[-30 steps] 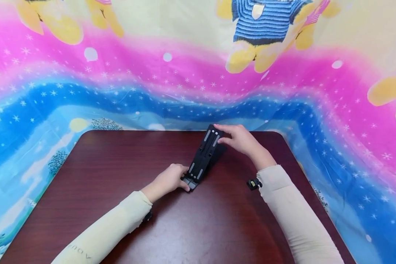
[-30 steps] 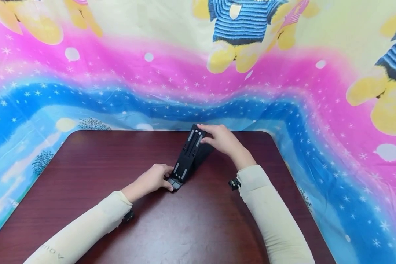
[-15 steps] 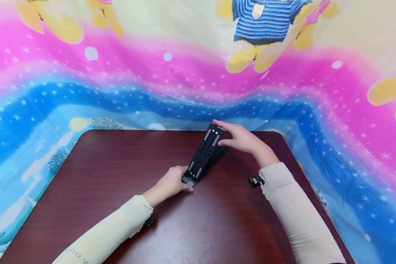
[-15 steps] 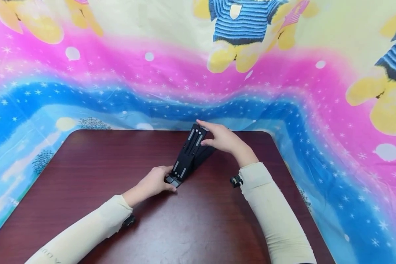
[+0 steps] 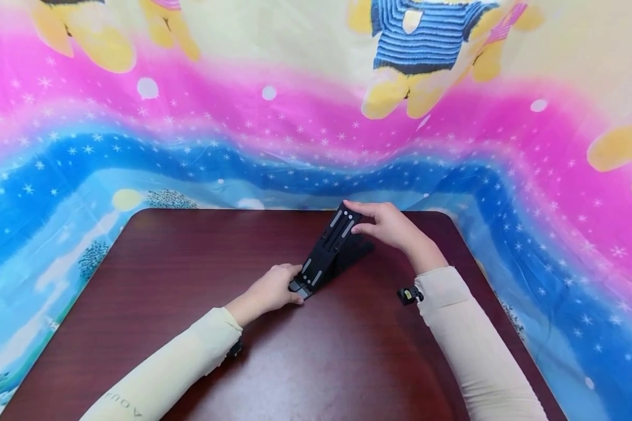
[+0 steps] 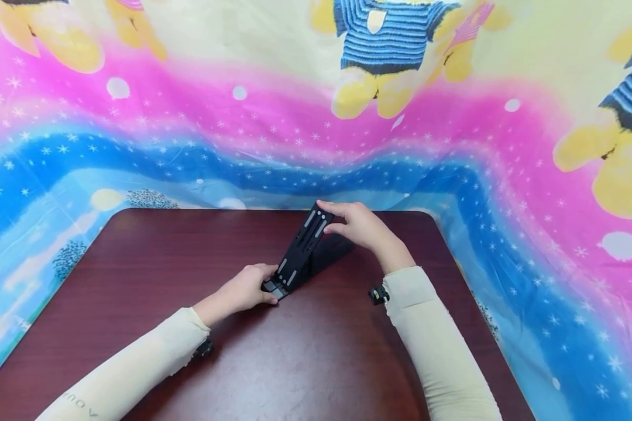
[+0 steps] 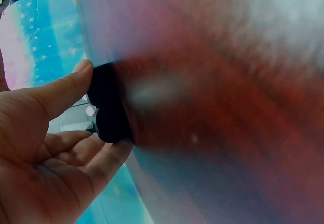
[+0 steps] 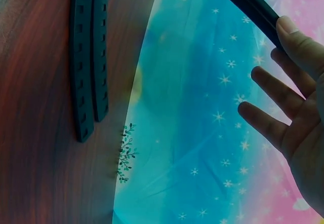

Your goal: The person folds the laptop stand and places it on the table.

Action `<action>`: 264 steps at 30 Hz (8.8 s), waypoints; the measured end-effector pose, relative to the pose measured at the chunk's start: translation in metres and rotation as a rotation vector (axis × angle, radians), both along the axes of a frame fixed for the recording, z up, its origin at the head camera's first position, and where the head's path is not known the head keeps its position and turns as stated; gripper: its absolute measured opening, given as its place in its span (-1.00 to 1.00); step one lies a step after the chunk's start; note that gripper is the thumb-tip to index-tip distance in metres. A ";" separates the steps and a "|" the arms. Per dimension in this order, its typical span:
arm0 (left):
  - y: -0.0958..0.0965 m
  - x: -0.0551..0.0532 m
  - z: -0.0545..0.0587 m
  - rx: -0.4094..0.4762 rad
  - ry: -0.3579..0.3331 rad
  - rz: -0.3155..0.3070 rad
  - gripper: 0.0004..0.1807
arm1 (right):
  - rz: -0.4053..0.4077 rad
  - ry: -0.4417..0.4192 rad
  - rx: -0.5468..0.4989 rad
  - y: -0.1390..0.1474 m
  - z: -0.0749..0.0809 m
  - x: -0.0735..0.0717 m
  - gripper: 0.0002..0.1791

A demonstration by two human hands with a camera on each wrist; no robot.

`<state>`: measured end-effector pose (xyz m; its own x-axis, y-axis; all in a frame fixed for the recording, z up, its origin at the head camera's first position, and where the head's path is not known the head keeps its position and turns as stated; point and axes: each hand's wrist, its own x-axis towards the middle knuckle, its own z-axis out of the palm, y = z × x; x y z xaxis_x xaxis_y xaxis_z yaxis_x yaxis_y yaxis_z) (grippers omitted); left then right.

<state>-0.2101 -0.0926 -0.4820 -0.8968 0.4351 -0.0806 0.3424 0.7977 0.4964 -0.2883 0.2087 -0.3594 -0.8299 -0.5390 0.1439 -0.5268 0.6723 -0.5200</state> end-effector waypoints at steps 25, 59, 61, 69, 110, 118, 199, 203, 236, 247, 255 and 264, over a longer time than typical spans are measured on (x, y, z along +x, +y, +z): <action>-0.011 -0.016 0.002 0.011 -0.007 -0.120 -0.11 | 0.138 -0.219 -0.006 0.013 0.024 -0.012 -0.19; -0.047 -0.039 0.008 -0.033 -0.055 -0.220 -0.16 | -0.022 -0.139 -0.032 -0.008 0.011 0.023 -0.20; -0.043 -0.040 0.010 -0.019 -0.038 -0.216 -0.15 | -0.006 -0.122 -0.035 0.000 0.005 0.023 -0.16; -0.022 -0.039 0.028 0.111 0.025 -0.141 -0.07 | -0.010 -0.147 -0.061 0.029 -0.026 0.022 -0.02; 0.079 -0.036 0.108 0.365 0.128 -0.012 -0.25 | -0.005 -0.303 0.194 0.083 -0.131 0.000 -0.16; 0.074 -0.041 0.110 0.401 0.094 -0.071 -0.27 | 0.010 -0.317 0.216 0.080 -0.126 0.016 -0.23; 0.038 -0.051 0.088 0.359 0.316 -0.284 -0.35 | 0.256 -0.381 0.265 0.040 -0.117 0.031 -0.25; 0.039 -0.051 0.089 0.372 0.305 -0.280 -0.35 | 0.237 -0.384 0.286 0.042 -0.114 0.031 -0.22; 0.028 -0.058 0.074 0.618 0.059 -0.156 -0.48 | 0.230 -0.140 0.358 0.002 -0.117 0.055 -0.09; 0.026 -0.058 0.065 0.697 0.015 -0.141 -0.57 | 0.182 -0.030 0.440 -0.014 -0.119 0.071 -0.09; 0.021 -0.059 0.065 0.719 0.018 -0.139 -0.61 | 0.158 0.016 0.457 -0.026 -0.116 0.077 -0.09; 0.018 -0.062 0.062 0.761 0.002 -0.143 -0.68 | 0.113 0.039 0.507 -0.044 -0.113 0.086 -0.12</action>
<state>-0.2724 -0.0750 -0.4199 -0.8277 0.4815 0.2883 0.4177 0.1855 0.8894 -0.2025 0.1651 -0.4725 -0.7615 -0.6352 -0.1291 -0.6234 0.7722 -0.1225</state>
